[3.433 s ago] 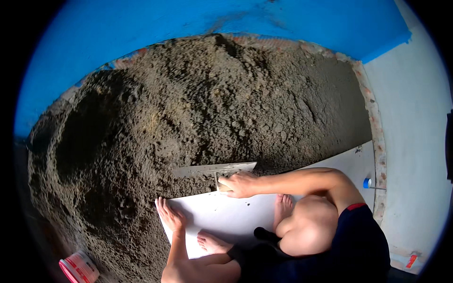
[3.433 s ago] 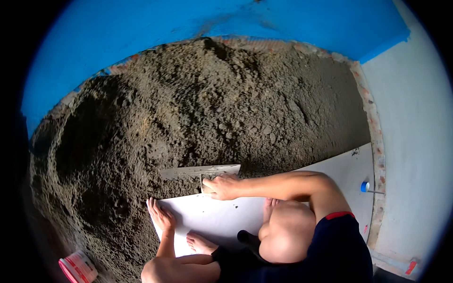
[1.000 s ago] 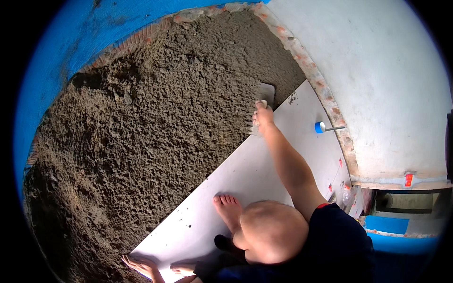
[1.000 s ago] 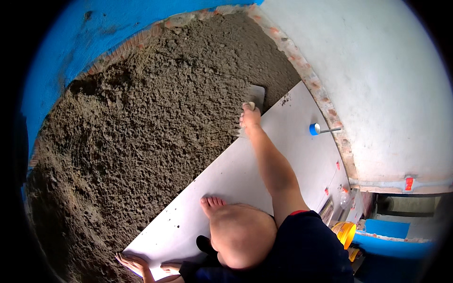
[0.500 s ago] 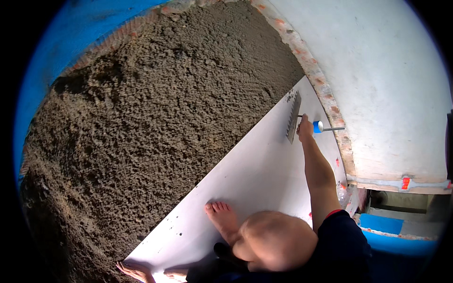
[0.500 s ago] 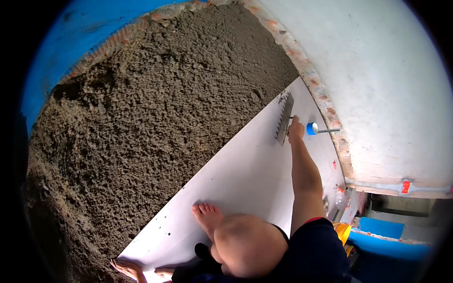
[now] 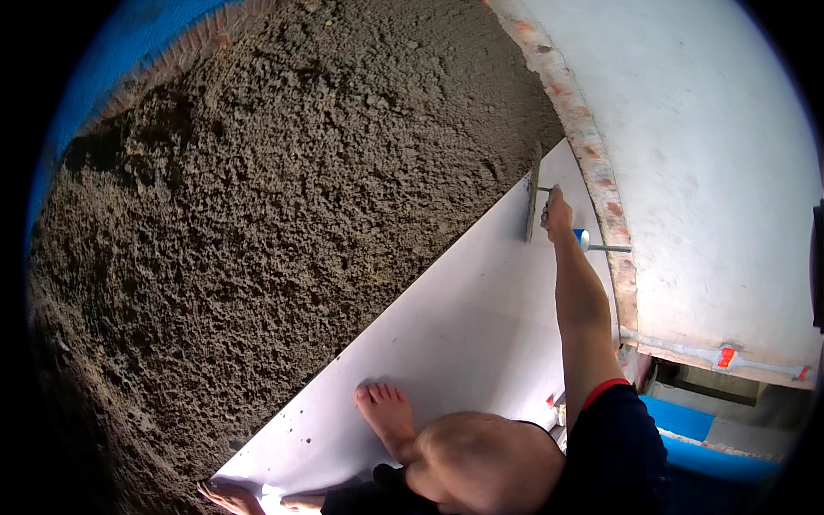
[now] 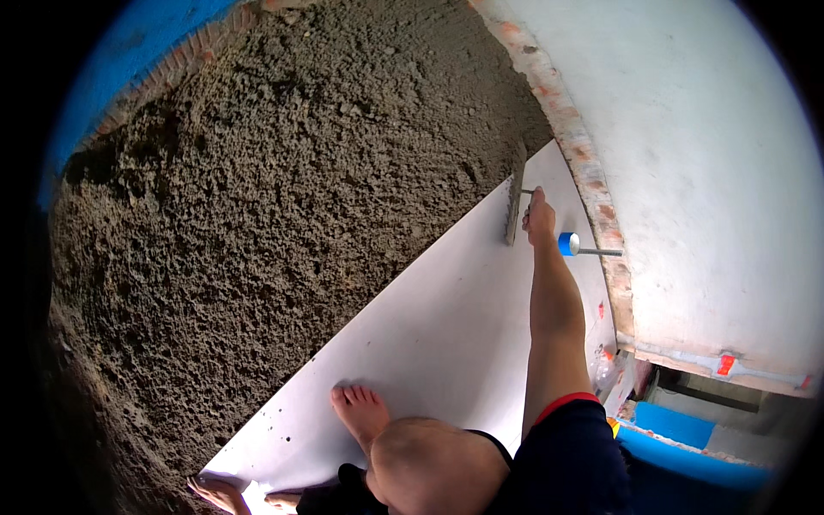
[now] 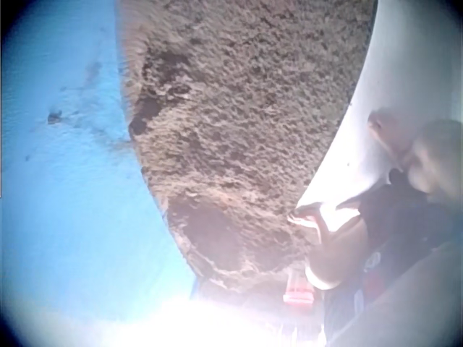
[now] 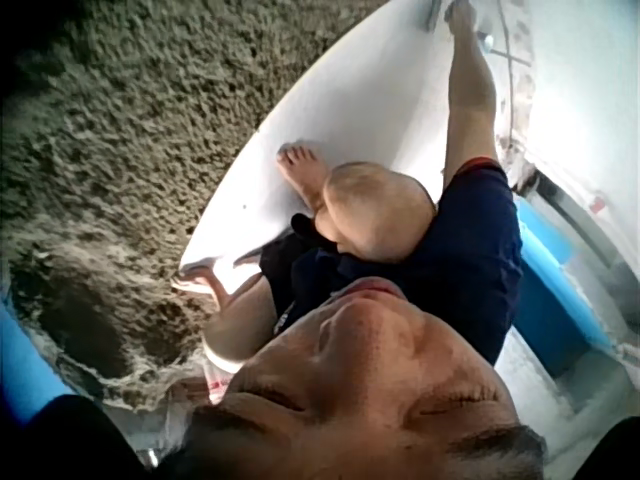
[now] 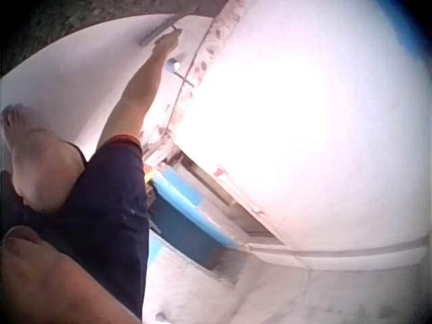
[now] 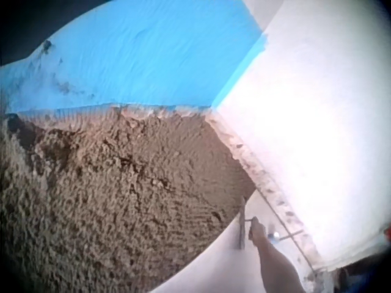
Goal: The person levels a bed of dry mortar using a notched trowel, then uses a long straightedge to check the surface level against a large floor tile.
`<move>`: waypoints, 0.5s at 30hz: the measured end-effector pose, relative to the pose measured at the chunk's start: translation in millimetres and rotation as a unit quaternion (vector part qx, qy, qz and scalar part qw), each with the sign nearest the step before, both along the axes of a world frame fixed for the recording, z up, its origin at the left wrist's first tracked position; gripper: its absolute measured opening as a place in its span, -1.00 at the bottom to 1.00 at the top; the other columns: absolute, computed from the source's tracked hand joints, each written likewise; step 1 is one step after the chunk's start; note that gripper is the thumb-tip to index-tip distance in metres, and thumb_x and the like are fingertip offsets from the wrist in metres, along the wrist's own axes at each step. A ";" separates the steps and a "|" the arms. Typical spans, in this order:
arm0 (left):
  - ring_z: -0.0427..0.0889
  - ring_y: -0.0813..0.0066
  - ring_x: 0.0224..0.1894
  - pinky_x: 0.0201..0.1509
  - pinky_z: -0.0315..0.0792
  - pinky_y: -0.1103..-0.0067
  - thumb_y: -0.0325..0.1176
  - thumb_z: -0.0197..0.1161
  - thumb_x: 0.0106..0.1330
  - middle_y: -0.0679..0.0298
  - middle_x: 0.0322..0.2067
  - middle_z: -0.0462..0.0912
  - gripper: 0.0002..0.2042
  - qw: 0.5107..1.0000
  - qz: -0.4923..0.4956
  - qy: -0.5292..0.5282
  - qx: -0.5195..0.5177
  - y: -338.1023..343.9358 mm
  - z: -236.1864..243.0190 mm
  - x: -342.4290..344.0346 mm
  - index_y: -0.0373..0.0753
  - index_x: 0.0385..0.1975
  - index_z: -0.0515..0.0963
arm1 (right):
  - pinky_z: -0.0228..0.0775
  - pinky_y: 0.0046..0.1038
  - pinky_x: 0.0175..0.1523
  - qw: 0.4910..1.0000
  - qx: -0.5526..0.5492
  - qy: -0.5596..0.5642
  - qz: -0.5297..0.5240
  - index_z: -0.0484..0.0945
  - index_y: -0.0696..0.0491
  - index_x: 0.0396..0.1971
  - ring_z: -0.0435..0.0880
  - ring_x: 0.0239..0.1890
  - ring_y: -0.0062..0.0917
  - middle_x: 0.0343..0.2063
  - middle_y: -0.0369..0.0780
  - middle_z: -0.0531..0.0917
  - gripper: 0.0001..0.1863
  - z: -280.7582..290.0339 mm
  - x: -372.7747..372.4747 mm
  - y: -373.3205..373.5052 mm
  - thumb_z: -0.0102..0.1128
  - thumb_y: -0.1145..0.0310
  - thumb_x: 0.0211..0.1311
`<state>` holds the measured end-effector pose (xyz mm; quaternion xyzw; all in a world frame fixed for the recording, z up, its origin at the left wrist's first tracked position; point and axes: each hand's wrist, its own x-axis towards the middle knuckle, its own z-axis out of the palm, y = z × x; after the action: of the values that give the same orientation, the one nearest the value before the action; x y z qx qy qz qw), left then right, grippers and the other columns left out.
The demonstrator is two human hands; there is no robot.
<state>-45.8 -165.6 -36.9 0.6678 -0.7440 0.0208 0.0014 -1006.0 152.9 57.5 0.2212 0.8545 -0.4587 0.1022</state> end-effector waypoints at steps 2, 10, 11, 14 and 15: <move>0.13 -0.09 0.47 0.52 0.10 0.08 -0.16 -0.40 0.60 -0.16 0.41 0.15 -0.48 1.000 0.008 0.000 0.003 1.6 -1.3 5.1 -0.37 0.37 0.19 | 0.16 -0.55 -0.67 0.999 0.011 -0.007 0.032 0.40 -0.03 -0.55 0.34 -0.74 -0.62 -0.69 -0.35 0.39 -0.46 2.7 6.0 -17.8 0.09 -0.23 0.31; 0.13 -0.09 0.48 0.54 0.10 0.06 -0.14 -0.41 0.60 -0.14 0.43 0.12 -0.48 0.999 -0.005 0.044 -0.010 5.0 -2.0 12.3 -0.33 0.40 0.15 | 0.15 -0.51 -0.67 0.962 0.073 -0.012 0.265 0.43 -0.02 -0.52 0.34 -0.77 -0.61 -0.70 -0.32 0.42 -0.49 8.4 67.8 -67.5 0.08 -0.18 0.35; 0.13 -0.09 0.48 0.54 0.11 0.06 -0.14 -0.40 0.60 -0.14 0.43 0.11 -0.48 0.999 0.004 0.038 -0.009 6.0 0.8 8.9 -0.33 0.40 0.14 | 0.15 -0.51 -0.67 0.960 0.062 -0.017 0.273 0.43 -0.02 -0.52 0.33 -0.78 -0.61 -0.71 -0.33 0.42 -0.50 10.6 83.5 -77.1 0.07 -0.18 0.35; 0.15 -0.08 0.47 0.52 0.17 0.04 -0.18 -0.36 0.59 -0.10 0.44 0.09 -0.50 0.999 -0.013 0.019 -0.027 7.0 1.4 3.7 -0.30 0.41 0.11 | 0.12 -0.51 -0.68 0.953 0.033 -0.019 0.301 0.42 -0.03 -0.51 0.31 -0.81 -0.62 -0.73 -0.33 0.41 -0.51 11.2 122.0 -91.1 0.06 -0.17 0.37; 0.18 -0.08 0.46 0.51 0.20 0.05 -0.22 -0.35 0.57 -0.09 0.44 0.10 -0.52 0.998 -0.025 0.039 -0.035 6.1 5.4 -1.2 -0.29 0.40 0.12 | 0.12 -0.51 -0.68 0.952 0.027 -0.032 0.304 0.42 -0.03 -0.50 0.30 -0.81 -0.62 -0.73 -0.33 0.41 -0.51 11.6 135.7 -97.3 0.06 -0.17 0.38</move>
<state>-47.0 -159.5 -31.5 0.6491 -0.7584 0.0207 0.0547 -870.3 55.7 69.0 -0.0316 0.8897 -0.3750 0.2585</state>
